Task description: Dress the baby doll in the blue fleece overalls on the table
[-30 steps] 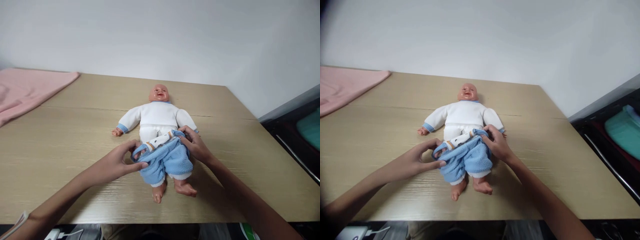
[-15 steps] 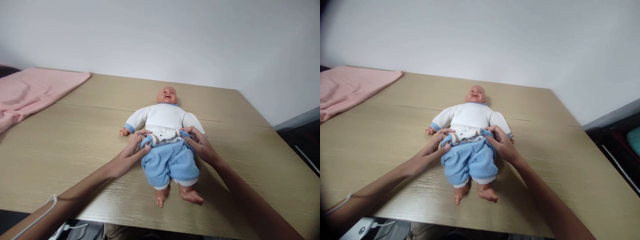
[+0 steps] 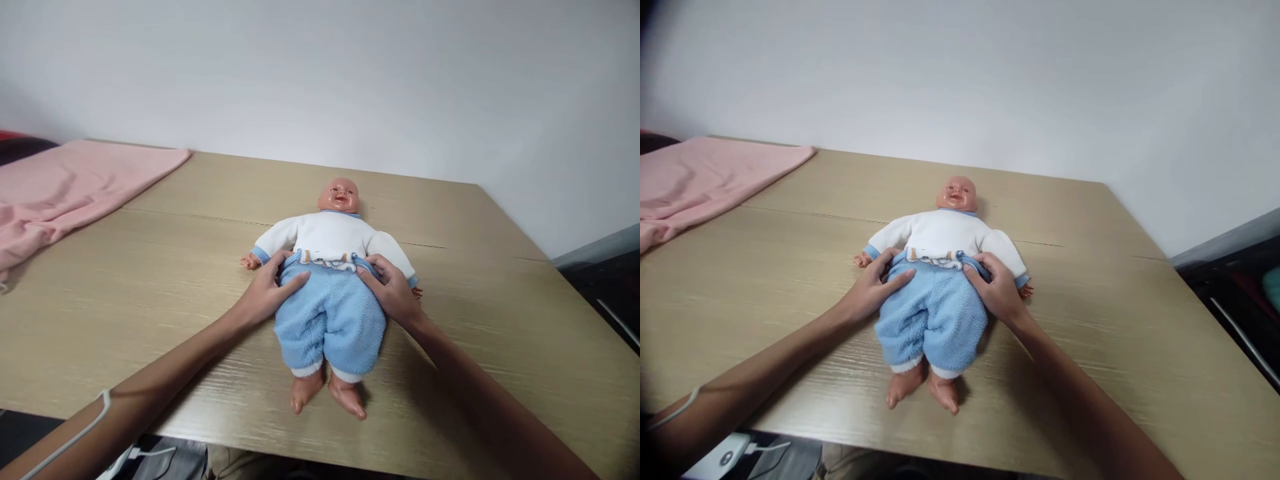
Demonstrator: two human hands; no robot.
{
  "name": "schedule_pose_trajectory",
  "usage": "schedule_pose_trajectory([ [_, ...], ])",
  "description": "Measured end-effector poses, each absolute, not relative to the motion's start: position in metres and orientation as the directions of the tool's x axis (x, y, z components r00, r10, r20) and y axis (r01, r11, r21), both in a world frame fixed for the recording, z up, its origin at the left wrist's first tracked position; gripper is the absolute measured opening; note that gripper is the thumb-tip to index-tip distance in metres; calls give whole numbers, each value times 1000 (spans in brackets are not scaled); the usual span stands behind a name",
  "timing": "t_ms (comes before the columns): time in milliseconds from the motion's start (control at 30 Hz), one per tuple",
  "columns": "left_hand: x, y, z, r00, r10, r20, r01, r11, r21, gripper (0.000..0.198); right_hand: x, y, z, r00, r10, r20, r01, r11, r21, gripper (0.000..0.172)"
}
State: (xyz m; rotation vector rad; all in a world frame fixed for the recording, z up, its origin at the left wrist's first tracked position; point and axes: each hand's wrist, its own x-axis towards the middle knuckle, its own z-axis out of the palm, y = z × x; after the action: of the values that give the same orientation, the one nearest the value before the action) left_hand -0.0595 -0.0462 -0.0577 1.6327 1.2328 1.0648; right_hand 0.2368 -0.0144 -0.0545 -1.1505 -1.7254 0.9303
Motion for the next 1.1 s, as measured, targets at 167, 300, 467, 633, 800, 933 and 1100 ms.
schedule_pose_trajectory([
  [167, -63, -29, -55, 155, 961, 230, 263, -265, 928, 26, 232, -11, -56, -135, 904, 406, 420, 423, -803, 28],
  [300, -49, -1, -57, 138, 986, 96, 64, -105, 992, 35, 225, 9, -65, 19, 958, 286, 357, 261, -897, 38],
  [467, -39, 15, -62, 84, 987, 141, 59, -146, 988, 38, 223, 25, -72, -7, 976, 218, 271, 212, -939, 43],
  [633, -61, 6, -64, 195, 970, 143, 131, -170, 977, 28, 243, 11, -71, -141, 977, 160, 238, 190, -953, 33],
  [800, -75, 4, -73, 325, 944, 53, -32, -46, 998, 19, 259, -2, -70, -241, 969, -61, -32, -71, -997, 37],
  [933, -65, 6, -80, 280, 958, -54, -306, 143, 941, 24, 254, -7, -66, -156, 959, -237, -226, -268, -936, 48],
  [1100, -53, 6, -79, 211, 971, -113, -410, 193, 891, 31, 242, -6, -61, -153, 963, -220, -320, -259, -911, 59],
])
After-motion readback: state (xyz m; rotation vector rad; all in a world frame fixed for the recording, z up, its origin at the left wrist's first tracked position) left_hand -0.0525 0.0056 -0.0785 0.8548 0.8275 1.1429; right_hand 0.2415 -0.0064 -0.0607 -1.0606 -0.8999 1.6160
